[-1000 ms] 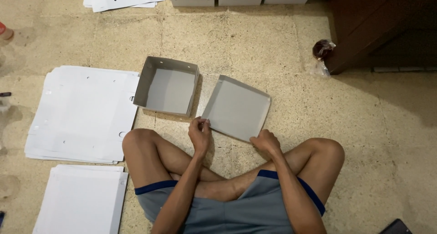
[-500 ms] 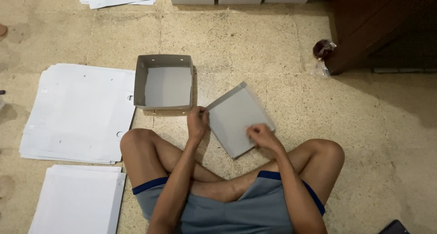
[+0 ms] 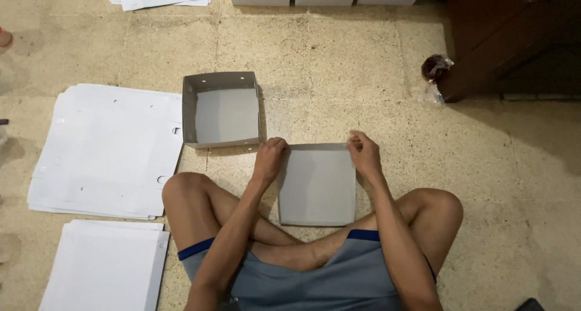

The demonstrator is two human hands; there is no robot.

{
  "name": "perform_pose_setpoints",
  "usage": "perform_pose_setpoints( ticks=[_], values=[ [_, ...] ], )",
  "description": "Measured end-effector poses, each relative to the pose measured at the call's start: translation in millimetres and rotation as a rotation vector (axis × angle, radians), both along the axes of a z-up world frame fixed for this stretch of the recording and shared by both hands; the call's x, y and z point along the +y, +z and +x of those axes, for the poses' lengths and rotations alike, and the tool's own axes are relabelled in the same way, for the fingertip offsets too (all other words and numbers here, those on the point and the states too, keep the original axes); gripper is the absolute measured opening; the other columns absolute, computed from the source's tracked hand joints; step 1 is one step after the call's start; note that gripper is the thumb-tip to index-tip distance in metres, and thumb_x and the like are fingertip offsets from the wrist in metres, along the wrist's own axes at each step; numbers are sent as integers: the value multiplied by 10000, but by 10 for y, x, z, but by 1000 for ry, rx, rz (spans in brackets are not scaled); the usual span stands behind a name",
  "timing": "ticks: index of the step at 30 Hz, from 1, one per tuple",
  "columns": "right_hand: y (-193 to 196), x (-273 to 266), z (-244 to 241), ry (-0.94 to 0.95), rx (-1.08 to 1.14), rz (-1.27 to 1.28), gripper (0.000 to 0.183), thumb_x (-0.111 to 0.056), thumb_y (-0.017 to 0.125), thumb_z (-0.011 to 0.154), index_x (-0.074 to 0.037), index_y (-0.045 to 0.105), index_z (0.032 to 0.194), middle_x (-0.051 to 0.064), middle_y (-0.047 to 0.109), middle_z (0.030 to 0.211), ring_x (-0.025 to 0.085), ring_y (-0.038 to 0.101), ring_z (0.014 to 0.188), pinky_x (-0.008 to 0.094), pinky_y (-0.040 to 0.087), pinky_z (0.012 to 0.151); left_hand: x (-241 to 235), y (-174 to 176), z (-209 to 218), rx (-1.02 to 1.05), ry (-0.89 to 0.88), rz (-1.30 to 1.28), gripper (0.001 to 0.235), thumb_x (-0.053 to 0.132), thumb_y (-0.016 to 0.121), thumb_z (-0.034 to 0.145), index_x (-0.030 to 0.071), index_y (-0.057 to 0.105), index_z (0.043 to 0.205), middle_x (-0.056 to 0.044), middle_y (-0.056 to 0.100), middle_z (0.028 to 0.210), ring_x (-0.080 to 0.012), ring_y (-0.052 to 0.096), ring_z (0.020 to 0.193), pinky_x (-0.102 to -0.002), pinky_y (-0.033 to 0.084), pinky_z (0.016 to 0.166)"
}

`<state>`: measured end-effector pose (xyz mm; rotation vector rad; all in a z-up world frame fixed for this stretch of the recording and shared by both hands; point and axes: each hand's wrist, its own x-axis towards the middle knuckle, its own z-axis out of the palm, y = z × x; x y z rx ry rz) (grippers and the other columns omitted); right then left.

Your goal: The person sits on the floor and assembles a white cardboard box by folding the flaps and securing them with small fasteners. They then place a flat white sheet into the box and close the lid.

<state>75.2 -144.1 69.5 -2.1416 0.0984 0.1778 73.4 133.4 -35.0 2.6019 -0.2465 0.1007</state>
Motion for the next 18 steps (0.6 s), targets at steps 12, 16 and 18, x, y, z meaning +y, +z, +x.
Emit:
perform_pose_setpoints(
  ticks=[12,16,18],
  values=[
    [-250,-85,-115,-74,94,-28,179,-140,668,956,5,701,1055,234,689,1007,377,683,1001,438,590,757,-69,333,-165,-38,85,-177,64,30,675,913,91,664,899,-53,670,861,-232,669,861,-379,529,818],
    [-294,-160,-118,-72,109,-13,161,-172,684,952,-43,720,1041,202,714,1042,352,684,1024,453,576,801,-70,400,-194,-37,110,-231,66,28,671,914,91,660,895,-56,666,849,-234,668,855,-375,526,816],
    [-287,-204,-126,-65,125,-40,167,-197,673,963,-64,715,1056,189,711,1083,368,666,1080,471,554,853,-68,459,-190,-8,114,-276,42,46,666,923,81,658,901,-68,662,841,-255,662,844,-394,520,819]
  ],
)
